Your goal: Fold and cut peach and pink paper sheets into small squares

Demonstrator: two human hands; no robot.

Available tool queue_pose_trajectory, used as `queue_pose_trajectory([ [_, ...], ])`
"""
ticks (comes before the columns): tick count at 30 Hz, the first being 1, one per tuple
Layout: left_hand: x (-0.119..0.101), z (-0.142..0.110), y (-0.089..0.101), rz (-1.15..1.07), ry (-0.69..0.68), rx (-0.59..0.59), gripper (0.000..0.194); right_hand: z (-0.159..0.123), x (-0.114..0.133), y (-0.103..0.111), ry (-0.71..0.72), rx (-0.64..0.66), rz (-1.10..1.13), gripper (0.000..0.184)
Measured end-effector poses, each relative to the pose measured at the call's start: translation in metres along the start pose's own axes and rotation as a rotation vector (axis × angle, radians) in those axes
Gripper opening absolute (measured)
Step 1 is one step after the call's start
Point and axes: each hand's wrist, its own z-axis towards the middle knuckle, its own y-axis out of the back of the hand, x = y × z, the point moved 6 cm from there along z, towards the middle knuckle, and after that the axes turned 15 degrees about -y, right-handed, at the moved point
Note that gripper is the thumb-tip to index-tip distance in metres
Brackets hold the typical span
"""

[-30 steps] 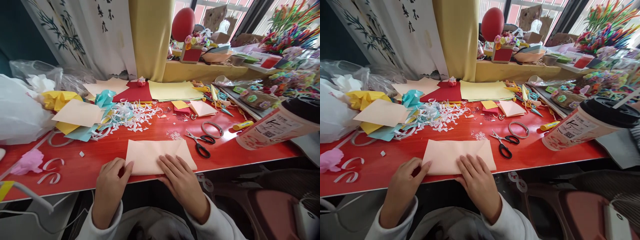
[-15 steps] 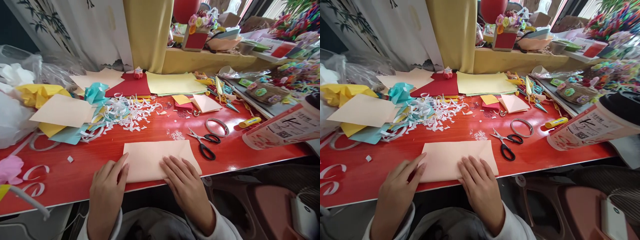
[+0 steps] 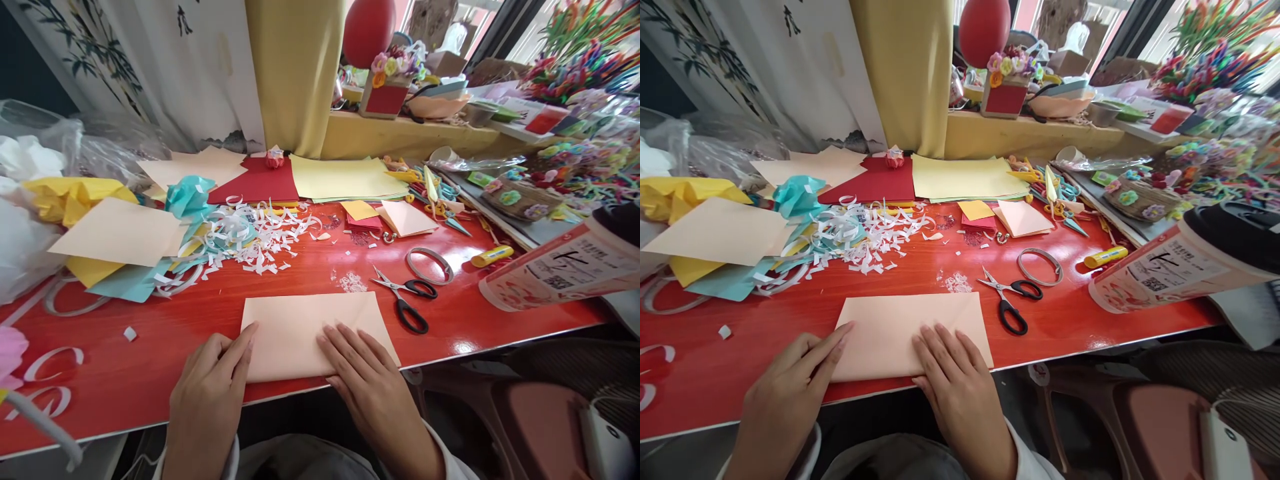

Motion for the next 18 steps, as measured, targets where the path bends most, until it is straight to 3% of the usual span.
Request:
queue_pose_trajectory([
  [9, 0.0025, 0.0007, -0.0008, 0.02, -0.014, -0.005, 0.039, 0.0035, 0.0001, 0.003, 0.014, 0.037, -0.038, 0.04],
  [14, 0.0034, -0.0005, -0.0028, 0.008, -0.001, 0.03, 0.033, 0.0019, -0.003, 0.0002, 0.006, 0.055, -0.02, 0.048],
  [18, 0.0023, -0.0001, 0.0002, 0.0, 0.025, -0.011, 0.031, 0.0015, -0.0037, -0.0003, -0.001, 0.081, -0.009, 0.046],
])
